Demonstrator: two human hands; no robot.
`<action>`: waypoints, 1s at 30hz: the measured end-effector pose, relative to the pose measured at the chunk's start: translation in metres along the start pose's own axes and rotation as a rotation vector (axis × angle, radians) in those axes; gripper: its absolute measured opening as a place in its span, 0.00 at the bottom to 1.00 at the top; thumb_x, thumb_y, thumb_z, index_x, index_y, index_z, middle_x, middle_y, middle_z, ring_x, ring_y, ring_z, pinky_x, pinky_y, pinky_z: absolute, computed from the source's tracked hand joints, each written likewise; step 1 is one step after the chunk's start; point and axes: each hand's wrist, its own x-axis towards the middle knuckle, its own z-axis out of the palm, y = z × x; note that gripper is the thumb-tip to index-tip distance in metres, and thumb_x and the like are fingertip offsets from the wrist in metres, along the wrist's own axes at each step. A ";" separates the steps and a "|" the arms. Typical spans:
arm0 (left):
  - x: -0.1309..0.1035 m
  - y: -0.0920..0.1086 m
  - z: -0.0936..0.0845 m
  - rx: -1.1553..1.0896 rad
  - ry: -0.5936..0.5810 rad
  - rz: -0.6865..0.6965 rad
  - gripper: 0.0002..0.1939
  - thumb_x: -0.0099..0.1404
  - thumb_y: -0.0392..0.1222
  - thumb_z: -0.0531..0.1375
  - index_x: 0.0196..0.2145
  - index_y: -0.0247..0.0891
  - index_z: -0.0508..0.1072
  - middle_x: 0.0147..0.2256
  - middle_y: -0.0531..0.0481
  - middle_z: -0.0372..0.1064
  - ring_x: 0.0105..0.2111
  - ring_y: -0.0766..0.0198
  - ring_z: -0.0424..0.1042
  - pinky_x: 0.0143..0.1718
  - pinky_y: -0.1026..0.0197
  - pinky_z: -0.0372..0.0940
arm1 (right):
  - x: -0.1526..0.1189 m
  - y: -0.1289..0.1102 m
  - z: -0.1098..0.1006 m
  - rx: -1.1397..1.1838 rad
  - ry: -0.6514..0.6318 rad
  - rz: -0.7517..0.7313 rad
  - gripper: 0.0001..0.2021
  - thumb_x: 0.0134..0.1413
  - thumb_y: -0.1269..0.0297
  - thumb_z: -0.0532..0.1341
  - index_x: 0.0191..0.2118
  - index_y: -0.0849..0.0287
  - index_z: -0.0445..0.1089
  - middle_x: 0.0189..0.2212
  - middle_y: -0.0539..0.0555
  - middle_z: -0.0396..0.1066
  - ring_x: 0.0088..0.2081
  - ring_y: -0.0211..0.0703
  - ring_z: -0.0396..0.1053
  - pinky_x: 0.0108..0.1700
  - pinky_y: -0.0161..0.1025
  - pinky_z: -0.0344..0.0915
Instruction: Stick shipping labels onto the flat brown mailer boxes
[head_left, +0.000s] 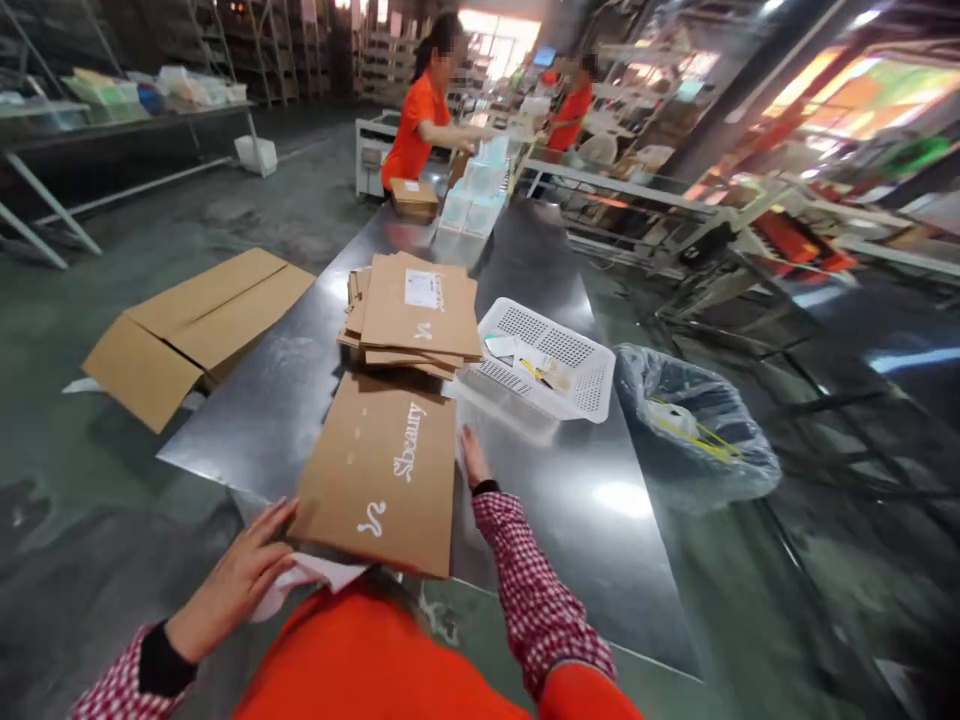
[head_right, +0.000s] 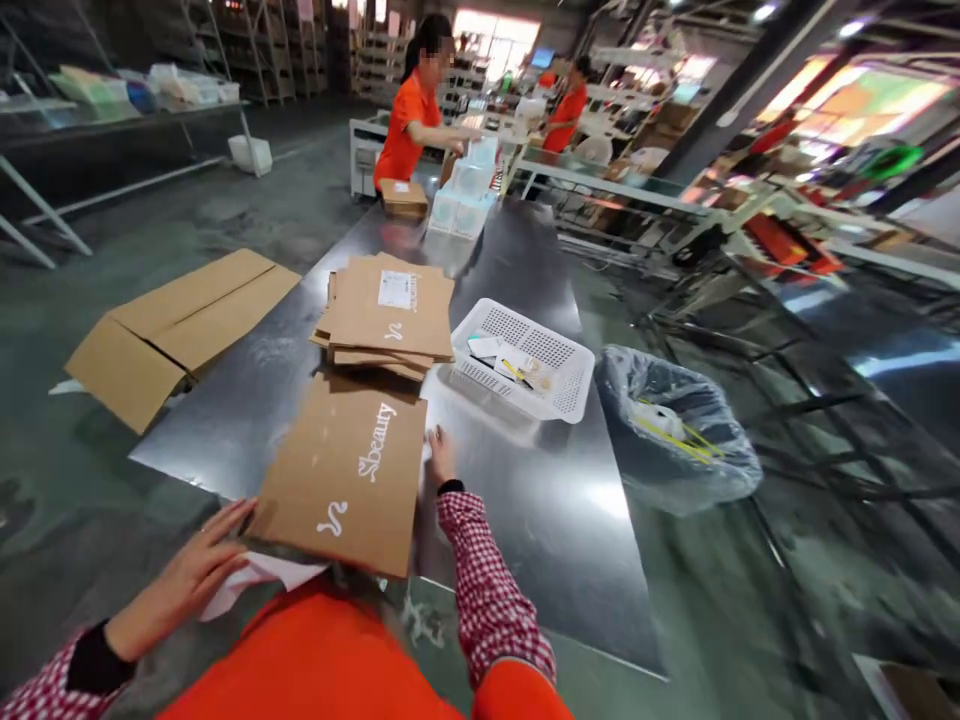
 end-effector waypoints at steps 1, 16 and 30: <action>-0.006 0.002 -0.012 0.018 0.050 0.038 0.11 0.66 0.41 0.54 0.36 0.42 0.77 0.60 0.46 0.59 0.60 0.55 0.57 0.58 0.53 0.60 | -0.010 -0.011 -0.003 0.024 -0.049 -0.040 0.35 0.50 0.39 0.54 0.56 0.60 0.62 0.57 0.62 0.62 0.59 0.51 0.58 0.62 0.50 0.52; -0.078 -0.026 -0.130 0.301 0.331 -0.138 0.22 0.68 0.55 0.47 0.48 0.42 0.72 0.57 0.43 0.62 0.57 0.46 0.61 0.53 0.42 0.61 | -0.182 -0.044 0.172 0.249 -1.114 -0.007 0.20 0.43 0.50 0.67 0.36 0.60 0.66 0.30 0.48 0.67 0.32 0.37 0.66 0.39 0.38 0.65; -0.038 0.049 -0.038 -0.439 0.519 -0.361 0.16 0.63 0.55 0.55 0.41 0.42 0.69 0.34 0.52 0.76 0.31 0.62 0.77 0.30 0.65 0.71 | -0.214 -0.073 0.137 -0.065 -0.522 -0.475 0.14 0.53 0.58 0.63 0.44 0.54 0.71 0.28 0.49 0.66 0.30 0.37 0.64 0.34 0.35 0.64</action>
